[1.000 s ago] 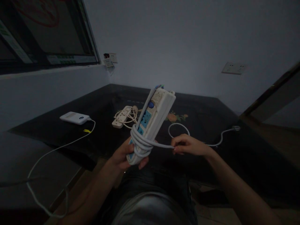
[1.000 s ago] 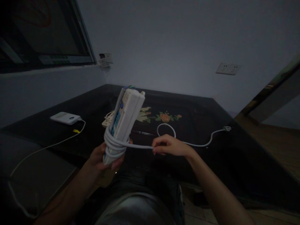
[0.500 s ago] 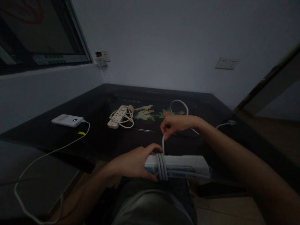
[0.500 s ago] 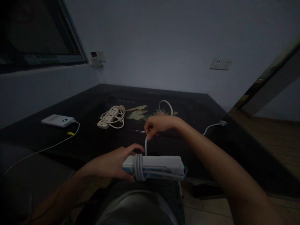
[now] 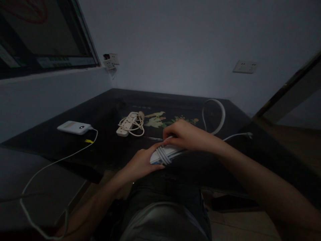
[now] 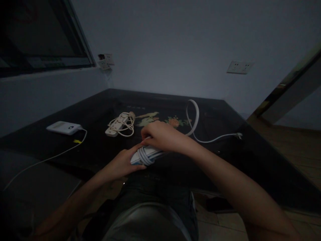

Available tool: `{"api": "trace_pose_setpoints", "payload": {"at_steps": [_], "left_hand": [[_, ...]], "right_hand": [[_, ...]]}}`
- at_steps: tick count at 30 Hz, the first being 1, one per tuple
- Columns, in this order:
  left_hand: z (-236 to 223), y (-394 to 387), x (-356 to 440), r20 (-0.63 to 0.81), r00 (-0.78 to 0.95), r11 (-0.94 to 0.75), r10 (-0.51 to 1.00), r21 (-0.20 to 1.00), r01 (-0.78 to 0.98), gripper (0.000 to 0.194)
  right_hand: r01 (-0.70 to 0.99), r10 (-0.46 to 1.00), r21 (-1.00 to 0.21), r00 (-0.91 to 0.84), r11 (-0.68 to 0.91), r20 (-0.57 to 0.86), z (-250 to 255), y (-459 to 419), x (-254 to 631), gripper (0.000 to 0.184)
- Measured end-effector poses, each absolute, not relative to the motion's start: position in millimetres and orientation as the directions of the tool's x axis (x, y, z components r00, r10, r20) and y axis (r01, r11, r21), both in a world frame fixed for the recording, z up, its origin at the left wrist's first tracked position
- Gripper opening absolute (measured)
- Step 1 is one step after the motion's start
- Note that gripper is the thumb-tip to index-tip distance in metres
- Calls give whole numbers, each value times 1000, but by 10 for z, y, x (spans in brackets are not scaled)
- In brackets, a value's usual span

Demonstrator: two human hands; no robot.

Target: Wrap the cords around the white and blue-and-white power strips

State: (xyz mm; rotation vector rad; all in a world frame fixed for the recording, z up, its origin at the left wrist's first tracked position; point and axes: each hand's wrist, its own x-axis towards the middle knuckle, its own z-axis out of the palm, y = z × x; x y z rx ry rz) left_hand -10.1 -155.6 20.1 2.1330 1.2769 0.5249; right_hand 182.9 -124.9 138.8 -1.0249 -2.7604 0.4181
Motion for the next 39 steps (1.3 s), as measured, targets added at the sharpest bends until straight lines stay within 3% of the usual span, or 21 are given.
{"api": "trace_pose_setpoints", "payload": {"at_steps": [9,15,21,24,27,30,32,34,36,38,39], "left_hand": [[50,-1388,-137,207,257,-309,944,830,465,65],[-4,-1355,-126,200,323,-284,925,928,241,76],[-2,-1401,-126,196,274,-268,941,929,256,70],[15,-1385,-143,179,227,-225,957,954,198,72],[68,-1319,-197,152,117,-169,981,972,160,77],[189,-1234,-294,221,41,-224,974,946,232,78],[297,-1189,-365,295,13,-286,955,911,297,77],[409,-1162,-423,353,-15,-324,935,874,362,78],[509,-1149,-460,379,-29,-329,925,838,435,77],[591,-1143,-474,382,-32,-320,924,814,484,76],[626,-1139,-475,380,-34,-316,924,811,493,75]], "right_hand": [[585,649,-332,-749,740,129,1366,-1168,1788,21],[619,654,-246,-751,746,94,1363,-1176,1726,21],[604,631,-213,-772,768,83,1390,-1243,1693,22],[624,630,-98,-756,775,177,1295,-1248,1689,23],[651,580,122,-734,750,353,1141,-1260,1654,36],[595,404,299,-762,746,506,1048,-1366,1640,36],[513,248,355,-778,782,577,1041,-1526,1704,30],[418,119,354,-769,836,628,1042,-1731,1861,28],[390,79,293,-706,873,703,999,-1903,2119,28],[537,183,152,-519,830,835,879,-1961,2462,26],[668,299,5,-339,744,892,787,-1934,2657,24]]}}
